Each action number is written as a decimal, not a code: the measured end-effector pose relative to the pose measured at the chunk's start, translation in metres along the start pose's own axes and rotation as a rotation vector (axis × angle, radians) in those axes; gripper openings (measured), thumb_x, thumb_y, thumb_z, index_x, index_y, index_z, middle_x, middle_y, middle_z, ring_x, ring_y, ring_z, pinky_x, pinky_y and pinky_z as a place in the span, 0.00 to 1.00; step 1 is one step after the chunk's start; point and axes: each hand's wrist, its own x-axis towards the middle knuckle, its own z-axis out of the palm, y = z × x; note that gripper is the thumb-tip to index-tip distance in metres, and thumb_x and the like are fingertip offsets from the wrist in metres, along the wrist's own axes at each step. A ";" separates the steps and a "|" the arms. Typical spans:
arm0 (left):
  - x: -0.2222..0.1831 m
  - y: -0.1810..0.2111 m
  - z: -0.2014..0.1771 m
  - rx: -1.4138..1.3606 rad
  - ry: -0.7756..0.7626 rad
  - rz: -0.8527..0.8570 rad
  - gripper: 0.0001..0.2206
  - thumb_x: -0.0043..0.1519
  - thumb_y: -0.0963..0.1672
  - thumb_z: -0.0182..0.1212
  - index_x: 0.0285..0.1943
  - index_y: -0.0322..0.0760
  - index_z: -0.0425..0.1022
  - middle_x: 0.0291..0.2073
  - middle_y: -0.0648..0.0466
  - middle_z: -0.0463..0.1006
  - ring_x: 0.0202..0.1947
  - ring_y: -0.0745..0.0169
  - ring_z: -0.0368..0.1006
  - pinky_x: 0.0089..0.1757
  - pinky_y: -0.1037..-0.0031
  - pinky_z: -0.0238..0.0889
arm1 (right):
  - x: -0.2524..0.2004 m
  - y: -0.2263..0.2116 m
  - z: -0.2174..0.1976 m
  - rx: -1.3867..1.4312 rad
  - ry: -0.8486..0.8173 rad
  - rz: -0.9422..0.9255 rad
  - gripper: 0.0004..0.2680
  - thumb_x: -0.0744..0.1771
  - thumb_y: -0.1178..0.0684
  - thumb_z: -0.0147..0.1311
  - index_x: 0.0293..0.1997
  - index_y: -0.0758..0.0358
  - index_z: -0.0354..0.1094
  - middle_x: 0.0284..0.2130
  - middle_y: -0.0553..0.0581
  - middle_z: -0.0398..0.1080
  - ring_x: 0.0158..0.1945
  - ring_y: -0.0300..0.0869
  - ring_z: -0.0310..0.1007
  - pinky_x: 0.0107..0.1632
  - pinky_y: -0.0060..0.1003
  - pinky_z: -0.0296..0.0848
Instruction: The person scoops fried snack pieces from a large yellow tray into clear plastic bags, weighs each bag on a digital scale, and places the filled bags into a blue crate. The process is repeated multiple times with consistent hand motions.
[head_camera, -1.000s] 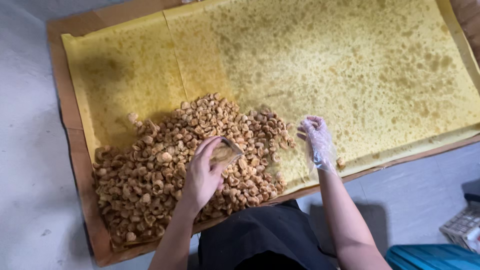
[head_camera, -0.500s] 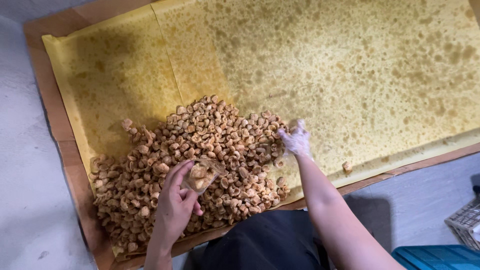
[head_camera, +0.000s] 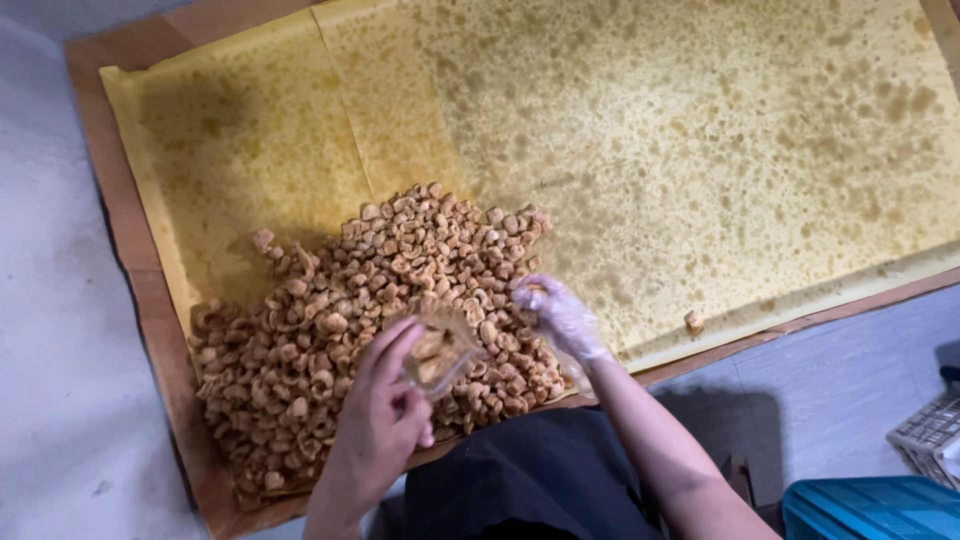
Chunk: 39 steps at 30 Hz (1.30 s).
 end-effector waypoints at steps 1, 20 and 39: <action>0.004 0.000 0.005 -0.012 -0.023 0.062 0.32 0.56 0.33 0.53 0.73 0.35 0.57 0.73 0.49 0.54 0.26 0.68 0.76 0.22 0.80 0.76 | -0.015 -0.012 -0.001 0.229 -0.076 -0.011 0.13 0.65 0.53 0.63 0.52 0.61 0.69 0.38 0.56 0.73 0.30 0.38 0.68 0.31 0.29 0.71; 0.063 -0.067 0.068 -0.297 -0.048 0.173 0.27 0.57 0.31 0.55 0.69 0.32 0.63 0.69 0.45 0.59 0.23 0.65 0.78 0.20 0.80 0.76 | -0.125 -0.118 0.060 0.197 -0.101 -0.379 0.06 0.67 0.57 0.54 0.48 0.63 0.69 0.49 0.53 0.74 0.50 0.34 0.78 0.28 0.26 0.71; 0.018 -0.046 0.032 -0.022 0.067 0.080 0.27 0.60 0.32 0.49 0.71 0.33 0.61 0.69 0.49 0.62 0.22 0.68 0.77 0.25 0.77 0.77 | 0.066 0.089 -0.122 -1.073 0.132 0.077 0.15 0.67 0.53 0.53 0.61 0.55 0.69 0.50 0.62 0.76 0.48 0.50 0.78 0.53 0.42 0.76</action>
